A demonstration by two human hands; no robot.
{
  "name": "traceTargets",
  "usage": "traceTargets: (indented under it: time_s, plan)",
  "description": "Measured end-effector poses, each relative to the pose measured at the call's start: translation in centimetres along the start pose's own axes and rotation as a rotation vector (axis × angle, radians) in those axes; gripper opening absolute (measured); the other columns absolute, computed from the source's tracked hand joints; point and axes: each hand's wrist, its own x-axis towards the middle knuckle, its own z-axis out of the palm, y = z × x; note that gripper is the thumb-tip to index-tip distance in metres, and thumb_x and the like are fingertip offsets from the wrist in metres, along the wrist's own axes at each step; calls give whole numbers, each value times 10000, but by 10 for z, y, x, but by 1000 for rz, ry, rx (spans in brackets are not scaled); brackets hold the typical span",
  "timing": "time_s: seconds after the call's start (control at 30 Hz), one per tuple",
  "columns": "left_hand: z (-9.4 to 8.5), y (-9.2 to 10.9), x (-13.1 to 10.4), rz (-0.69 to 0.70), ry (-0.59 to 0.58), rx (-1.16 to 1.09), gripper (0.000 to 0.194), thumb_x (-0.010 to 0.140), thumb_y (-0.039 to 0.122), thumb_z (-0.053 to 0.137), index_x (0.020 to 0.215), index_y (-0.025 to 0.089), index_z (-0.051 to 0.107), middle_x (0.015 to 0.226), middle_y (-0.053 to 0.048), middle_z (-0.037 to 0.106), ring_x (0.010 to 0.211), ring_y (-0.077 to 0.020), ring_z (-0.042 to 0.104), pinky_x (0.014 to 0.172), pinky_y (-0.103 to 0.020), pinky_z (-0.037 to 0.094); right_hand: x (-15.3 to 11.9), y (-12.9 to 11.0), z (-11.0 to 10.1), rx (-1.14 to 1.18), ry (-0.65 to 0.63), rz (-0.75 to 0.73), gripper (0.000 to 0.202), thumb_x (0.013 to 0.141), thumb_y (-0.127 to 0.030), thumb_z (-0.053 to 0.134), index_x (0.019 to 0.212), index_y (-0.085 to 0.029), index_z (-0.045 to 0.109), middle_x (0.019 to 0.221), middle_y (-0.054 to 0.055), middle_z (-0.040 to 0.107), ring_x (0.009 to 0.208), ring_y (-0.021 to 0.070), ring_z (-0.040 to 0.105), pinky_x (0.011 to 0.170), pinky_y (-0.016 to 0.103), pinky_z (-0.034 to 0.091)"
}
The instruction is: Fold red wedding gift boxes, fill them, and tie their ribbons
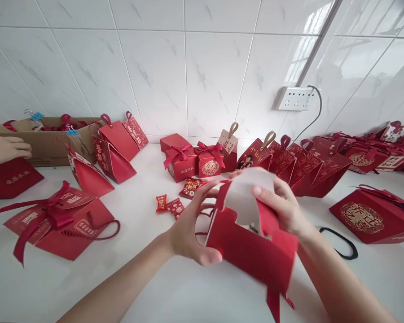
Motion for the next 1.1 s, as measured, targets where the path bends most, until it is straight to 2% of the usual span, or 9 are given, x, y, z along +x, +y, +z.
traceTargets:
  time_s: [0.07, 0.13, 0.23, 0.3, 0.37, 0.53, 0.73, 0.93, 1.1]
  plan:
    - [-2, -3, -1, 47, 78, 92, 973, 580, 483, 744, 1388, 322, 225, 1334, -107, 383, 1146, -316, 499, 959, -479, 436, 3, 3, 2, -86, 183, -114, 264, 803, -334, 649, 1037, -277, 543, 901, 28, 610, 817, 174, 624, 642, 286, 536]
    - [-5, -5, -1, 60, 133, 179, 962, 579, 404, 721, 1392, 327, 211, 1316, -98, 362, 1100, -300, 513, 953, -492, 438, 4, 8, 4, -172, 338, -316, 358, 782, -224, 673, 1070, -307, 479, 999, 16, 569, 851, 151, 606, 681, 290, 539]
    - [-10, -5, -1, 55, 119, 270, 920, 592, 324, 645, 1397, 328, 200, 1254, -85, 385, 1069, -286, 503, 966, -522, 415, 4, 14, 5, -326, 387, -545, 294, 802, -103, 611, 990, -301, 502, 1052, 20, 502, 935, 154, 580, 730, 318, 538]
    - [-12, -3, -1, 17, 79, 288, 909, 603, 282, 604, 1405, 322, 176, 1241, -88, 401, 1084, -291, 483, 941, -511, 433, 2, 13, 2, -456, 345, -589, 197, 830, -67, 545, 849, -260, 576, 1038, 34, 497, 998, 173, 566, 771, 336, 528]
    - [-13, -1, -2, -52, 49, 269, 917, 615, 264, 590, 1413, 323, 142, 1283, -100, 373, 1100, -300, 473, 876, -475, 476, 1, 10, 0, -558, 277, -542, 206, 847, -80, 520, 790, -245, 630, 1042, 47, 516, 1015, 187, 567, 803, 350, 518]
    - [-14, 4, 0, -186, 60, 106, 847, 673, 308, 606, 1398, 345, 170, 1361, -92, 321, 1111, -289, 480, 865, -436, 480, 0, -3, -6, -537, 84, -186, 230, 853, -273, 586, 1077, -271, 639, 1020, 43, 587, 949, 194, 591, 819, 355, 502]
    - [-12, 9, 3, -246, 76, -13, 753, 692, 340, 633, 1336, 324, 244, 1355, -93, 373, 1095, -268, 507, 864, -405, 481, 2, -9, -8, -213, -31, 94, 198, 830, -373, 623, 913, -201, 569, 800, 12, 586, 705, 142, 603, 644, 277, 494]
    - [-9, 8, 4, -242, 212, 45, 570, 749, 321, 615, 1249, 307, 340, 1292, -78, 437, 1025, -212, 557, 865, -359, 485, 5, -3, -10, -30, -44, 126, 234, 830, -397, 617, 771, -194, 516, 729, 1, 529, 624, 118, 536, 584, 264, 483]
    - [-10, 8, 6, -244, 267, 49, 480, 725, 305, 587, 1169, 272, 410, 1173, -72, 514, 946, -212, 569, 699, -311, 510, 7, 5, -14, 113, -40, 140, 223, 835, -389, 613, 780, -195, 518, 1076, 81, 626, 979, 220, 607, 847, 386, 502]
